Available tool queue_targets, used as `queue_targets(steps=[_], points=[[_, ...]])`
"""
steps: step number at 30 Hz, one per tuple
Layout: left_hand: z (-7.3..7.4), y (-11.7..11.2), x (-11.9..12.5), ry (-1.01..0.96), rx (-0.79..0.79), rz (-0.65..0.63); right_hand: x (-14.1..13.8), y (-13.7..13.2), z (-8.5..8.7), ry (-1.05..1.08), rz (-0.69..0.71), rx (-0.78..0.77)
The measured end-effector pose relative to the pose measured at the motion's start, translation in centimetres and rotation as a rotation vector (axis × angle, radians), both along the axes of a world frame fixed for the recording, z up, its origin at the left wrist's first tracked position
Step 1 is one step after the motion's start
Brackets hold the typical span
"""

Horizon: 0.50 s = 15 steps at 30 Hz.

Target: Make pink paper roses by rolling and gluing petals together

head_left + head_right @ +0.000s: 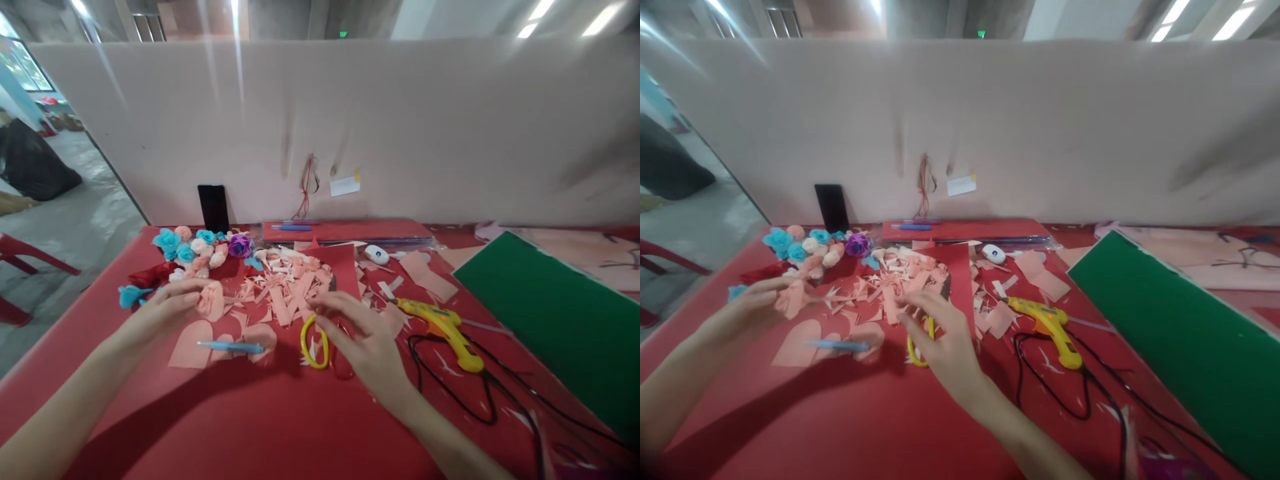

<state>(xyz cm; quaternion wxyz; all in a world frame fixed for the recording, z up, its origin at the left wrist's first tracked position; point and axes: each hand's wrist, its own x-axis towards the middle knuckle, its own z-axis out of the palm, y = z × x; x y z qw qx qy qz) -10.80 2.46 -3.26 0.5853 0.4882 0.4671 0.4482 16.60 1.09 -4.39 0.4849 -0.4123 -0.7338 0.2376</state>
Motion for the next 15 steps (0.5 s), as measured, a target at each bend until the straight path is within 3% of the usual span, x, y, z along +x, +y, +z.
queue_targets(steps=[8, 15], points=[[-0.6, -3.7, 1.5, -0.175, 0.052, -0.240, -1.0, -3.1, 2.3, 0.239, 0.215, -0.090], [0.1, -4.4, 3.2, -0.091, 0.045, -0.379, -1.2, -3.2, 2.2, 0.252, 0.214, -0.105]])
